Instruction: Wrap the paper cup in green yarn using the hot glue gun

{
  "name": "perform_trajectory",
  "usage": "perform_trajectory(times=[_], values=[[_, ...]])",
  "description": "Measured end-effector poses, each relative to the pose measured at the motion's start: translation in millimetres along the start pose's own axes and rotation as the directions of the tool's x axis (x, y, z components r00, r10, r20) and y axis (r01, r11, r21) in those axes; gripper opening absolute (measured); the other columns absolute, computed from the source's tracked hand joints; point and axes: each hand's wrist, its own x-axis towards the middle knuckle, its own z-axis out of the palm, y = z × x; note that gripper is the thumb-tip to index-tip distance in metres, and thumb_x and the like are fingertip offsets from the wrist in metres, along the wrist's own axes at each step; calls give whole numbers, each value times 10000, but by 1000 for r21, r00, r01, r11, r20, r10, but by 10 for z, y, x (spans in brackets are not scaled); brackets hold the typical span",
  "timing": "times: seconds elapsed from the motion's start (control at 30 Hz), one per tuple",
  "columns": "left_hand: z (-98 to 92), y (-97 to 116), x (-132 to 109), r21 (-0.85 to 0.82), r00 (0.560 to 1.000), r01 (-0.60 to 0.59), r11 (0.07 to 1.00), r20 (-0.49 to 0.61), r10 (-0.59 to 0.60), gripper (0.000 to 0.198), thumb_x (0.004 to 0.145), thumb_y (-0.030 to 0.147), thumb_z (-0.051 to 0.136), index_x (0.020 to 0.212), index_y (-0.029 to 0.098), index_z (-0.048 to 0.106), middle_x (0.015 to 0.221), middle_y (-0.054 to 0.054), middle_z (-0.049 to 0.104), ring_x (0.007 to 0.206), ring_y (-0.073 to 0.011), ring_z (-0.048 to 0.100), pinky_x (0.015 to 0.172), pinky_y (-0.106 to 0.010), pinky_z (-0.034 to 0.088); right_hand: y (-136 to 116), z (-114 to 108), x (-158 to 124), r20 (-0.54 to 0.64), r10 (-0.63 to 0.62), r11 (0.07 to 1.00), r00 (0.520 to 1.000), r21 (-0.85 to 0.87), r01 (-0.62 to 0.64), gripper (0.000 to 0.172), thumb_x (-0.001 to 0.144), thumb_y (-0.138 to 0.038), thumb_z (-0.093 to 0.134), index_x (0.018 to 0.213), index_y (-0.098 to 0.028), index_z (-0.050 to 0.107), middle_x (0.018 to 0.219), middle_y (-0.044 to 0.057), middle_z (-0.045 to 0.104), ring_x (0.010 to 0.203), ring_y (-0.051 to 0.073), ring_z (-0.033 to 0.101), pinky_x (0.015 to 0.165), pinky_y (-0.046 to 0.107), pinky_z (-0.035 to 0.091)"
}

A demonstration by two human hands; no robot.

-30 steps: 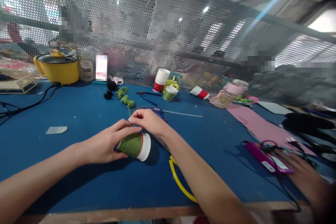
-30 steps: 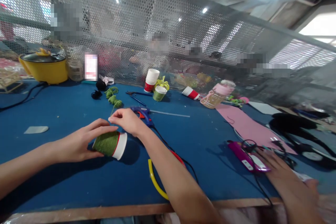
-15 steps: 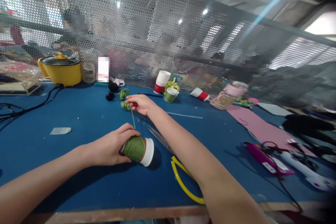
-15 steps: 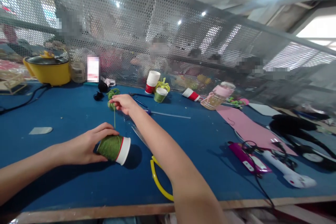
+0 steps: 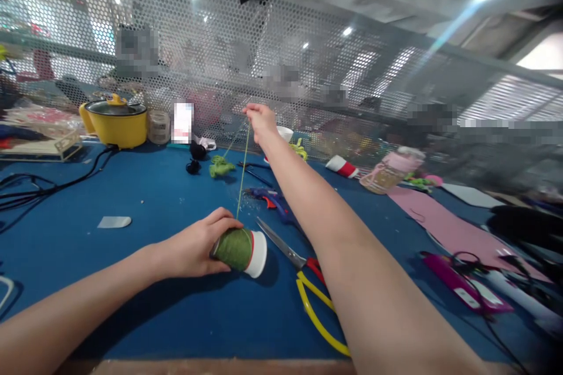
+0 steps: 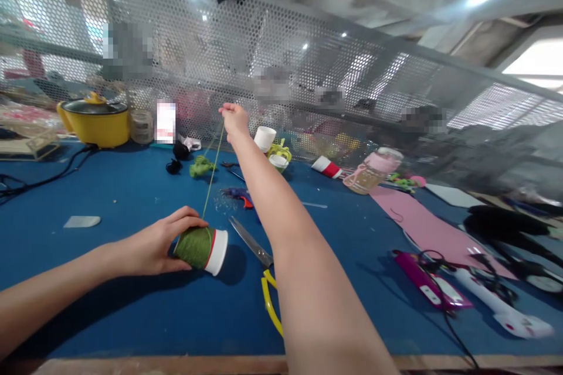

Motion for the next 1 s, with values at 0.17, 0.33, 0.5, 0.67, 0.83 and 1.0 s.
perform_trajectory(times=[0.17, 0.33, 0.5, 0.67, 0.83, 1.0], values=[[10, -14, 7, 12, 1000, -6, 1000, -6, 6, 580, 664, 197, 658, 1175, 170, 385, 1131, -113, 425, 1004, -234, 505, 873, -376, 442, -50, -7, -376, 292, 30, 994, 956, -106, 1, 108, 710, -29, 531, 738, -118, 586, 727, 49, 657, 678, 115, 607, 659, 256, 482], [36, -41, -4, 16, 1000, -8, 1000, -12, 9, 585, 651, 190, 666, 1169, 170, 395, 1132, -110, 429, 1026, -239, 497, 887, -380, 439, -117, -25, -953, 861, 312, 922, 402, -376, 89, 188, 790, -156, 515, 968, -152, 573, 795, 44, 674, 667, 121, 635, 582, 228, 502], [47, -68, -19, 48, 999, 20, 999, -26, -19, 583, 656, 192, 656, 1173, 190, 386, 1151, -108, 424, 1023, -243, 510, 891, -398, 442, -92, -420, -975, 508, 236, 610, 828, -741, 281, 199, 844, -204, 410, 943, -129, 566, 807, 75, 672, 562, 97, 611, 472, 174, 446], [38, -84, -28, 121, 997, 48, 992, -70, -40, 571, 667, 174, 634, 1171, 202, 365, 1167, -107, 412, 1044, -249, 502, 893, -401, 447, 308, -1006, -1075, 243, 281, 343, 929, -929, 139, 101, 713, -169, 562, 644, -104, 598, 770, 153, 669, 749, 218, 631, 592, 241, 439], [37, -89, -30, 189, 991, 34, 981, -137, -8, 517, 696, 170, 599, 1157, 198, 367, 1154, -110, 404, 1058, -245, 482, 900, -390, 443, 698, -1239, -1325, 125, 361, 320, 924, -947, 3, 44, 580, -96, 620, 573, -118, 583, 768, 170, 656, 818, 273, 615, 632, 268, 429], [30, -97, -22, 200, 982, 68, 978, -188, -29, 488, 699, 147, 574, 1139, 208, 371, 1148, -102, 406, 1056, -241, 478, 891, -393, 442, 785, -1249, -1382, 61, 349, 495, 935, -860, -128, 129, 648, -145, 574, 773, -117, 574, 725, 99, 637, 709, 195, 599, 575, 244, 425]])
